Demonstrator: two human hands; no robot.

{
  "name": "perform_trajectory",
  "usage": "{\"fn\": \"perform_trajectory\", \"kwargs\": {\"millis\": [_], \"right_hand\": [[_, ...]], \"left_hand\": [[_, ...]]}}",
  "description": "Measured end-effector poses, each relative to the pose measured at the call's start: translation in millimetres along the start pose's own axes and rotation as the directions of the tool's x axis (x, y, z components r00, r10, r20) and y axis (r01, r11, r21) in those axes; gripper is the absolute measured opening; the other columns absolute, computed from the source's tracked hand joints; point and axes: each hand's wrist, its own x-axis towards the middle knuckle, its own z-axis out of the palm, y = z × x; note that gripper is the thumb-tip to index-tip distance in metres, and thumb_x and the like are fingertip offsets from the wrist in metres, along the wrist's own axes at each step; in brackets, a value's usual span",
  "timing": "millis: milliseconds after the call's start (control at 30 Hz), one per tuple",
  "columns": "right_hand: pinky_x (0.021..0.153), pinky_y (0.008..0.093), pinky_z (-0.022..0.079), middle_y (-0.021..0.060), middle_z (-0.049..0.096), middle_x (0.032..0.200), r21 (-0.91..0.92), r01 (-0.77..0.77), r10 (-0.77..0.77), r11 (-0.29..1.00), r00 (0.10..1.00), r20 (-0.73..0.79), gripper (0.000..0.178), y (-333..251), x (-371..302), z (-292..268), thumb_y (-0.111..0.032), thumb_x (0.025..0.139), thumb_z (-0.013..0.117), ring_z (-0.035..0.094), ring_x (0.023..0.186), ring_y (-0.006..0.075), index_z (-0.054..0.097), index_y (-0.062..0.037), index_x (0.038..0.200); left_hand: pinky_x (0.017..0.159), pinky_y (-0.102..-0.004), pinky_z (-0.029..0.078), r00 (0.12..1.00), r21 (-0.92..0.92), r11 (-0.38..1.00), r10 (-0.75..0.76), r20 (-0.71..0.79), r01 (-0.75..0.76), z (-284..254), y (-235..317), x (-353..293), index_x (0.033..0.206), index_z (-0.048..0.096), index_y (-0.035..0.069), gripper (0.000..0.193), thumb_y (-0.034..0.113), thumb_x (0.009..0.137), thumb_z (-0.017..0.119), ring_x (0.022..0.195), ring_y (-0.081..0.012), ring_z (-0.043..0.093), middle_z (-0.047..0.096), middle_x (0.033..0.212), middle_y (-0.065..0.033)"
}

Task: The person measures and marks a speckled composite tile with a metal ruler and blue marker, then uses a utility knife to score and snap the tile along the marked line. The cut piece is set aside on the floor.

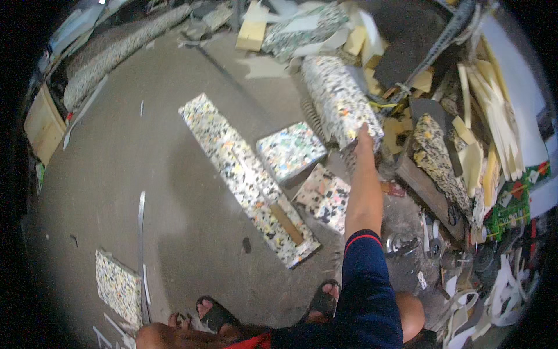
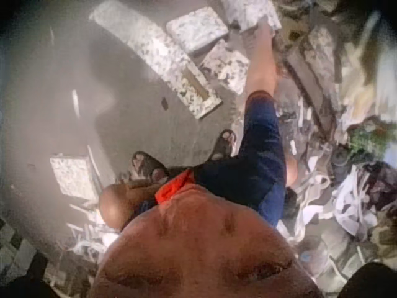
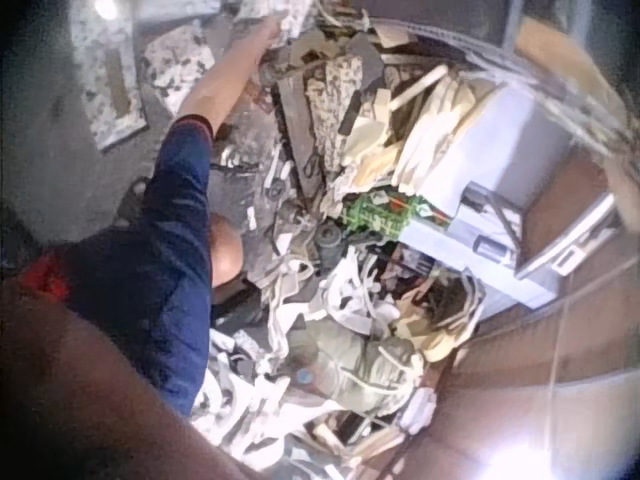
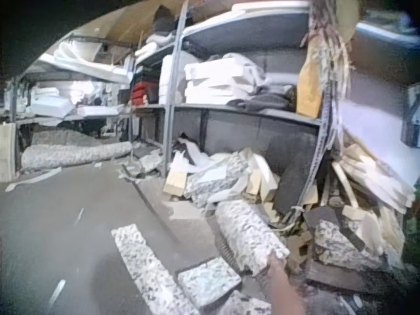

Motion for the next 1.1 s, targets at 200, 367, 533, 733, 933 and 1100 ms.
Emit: {"fn": "perform_trajectory", "kwargs": {"millis": [200,367,533,733,933,1100], "right_hand": [[0.096,0.0491,0.048,0.0286,0.059,0.126,-0.718,0.375,-0.734,0.587,0.62,-0.276,0.074,32.7,-47.8,-25.0,-0.058,0.096,0.055,0.06,0.112,0.0426,0.052,0.0035,0.137],[0.082,0.044,0.052,0.0223,0.07,0.102,-0.426,0.904,-0.636,-0.034,0.309,0.707,0.041,123.8,-222.3,47.5,-0.034,0.093,0.07,0.067,0.09,0.0379,0.068,0.0011,0.114],[0.093,0.0503,0.051,0.0299,0.066,0.122,-0.693,0.62,0.068,-0.368,0.761,0.645,0.084,199.0,-240.5,31.9,-0.048,0.077,0.083,0.066,0.11,0.0419,0.055,0.0054,0.135],[0.084,0.0525,0.052,0.0257,0.07,0.103,-0.593,0.785,-0.107,-0.181,0.583,0.805,0.053,215.9,-222.1,23.5,-0.03,0.075,0.083,0.067,0.097,0.0456,0.064,0.0027,0.112],[0.089,0.0472,0.054,0.0226,0.069,0.112,-0.617,0.781,0.127,-0.093,0.624,0.771,0.048,205.0,-339.2,61.4,-0.026,0.082,0.075,0.066,0.103,0.04,0.063,-0.0002,0.121],[0.079,0.0537,0.053,0.0265,0.068,0.097,-0.505,0.863,0.122,-0.03,0.504,0.855,0.045,253.3,-384.6,61.3,-0.032,0.081,0.073,0.067,0.093,0.0461,0.058,-0.0003,0.108]], "left_hand": [[0.108,-0.0517,0.039,0.987,-0.084,0.995,-0.067,-0.146,0.055,-4.4,45.5,22.3,0.13,0.056,-0.003,0.059,0.018,0.08,0.077,0.123,-0.048,0.051,0.054,0.132,-0.0288],[0.118,-0.0524,0.03,0.873,0.066,0.926,-0.326,-0.362,0.373,-39.3,43.4,54.4,0.142,0.051,0.001,0.075,0.037,0.083,0.078,0.139,-0.0437,0.041,0.043,0.151,-0.0277],[0.117,-0.0533,0.029,0.868,0.244,0.919,-0.171,-0.466,0.311,-74.3,39.2,124.6,0.151,0.039,0.009,0.095,0.032,0.072,0.086,0.142,-0.0461,0.035,0.037,0.153,-0.0282],[0.115,-0.0561,0.029,0.813,0.213,0.919,-0.165,-0.558,0.332,-88.0,-35.9,124.4,0.149,0.044,0.009,0.086,0.03,0.076,0.083,0.142,-0.0461,0.034,0.039,0.153,-0.0255],[0.122,-0.0533,0.018,0.887,0.339,0.926,0.011,-0.462,0.165,-78.5,-92.9,126.1,0.152,0.039,0.001,0.073,0.021,0.089,0.069,0.147,-0.0455,0.029,0.036,0.157,-0.0278],[0.117,-0.0576,0.027,0.898,0.473,0.853,0.011,-0.44,0.221,-87.5,-76.0,141.6,0.151,0.038,-0.002,0.061,0.021,0.099,0.058,0.142,-0.0478,0.035,0.039,0.154,-0.0277]]}}
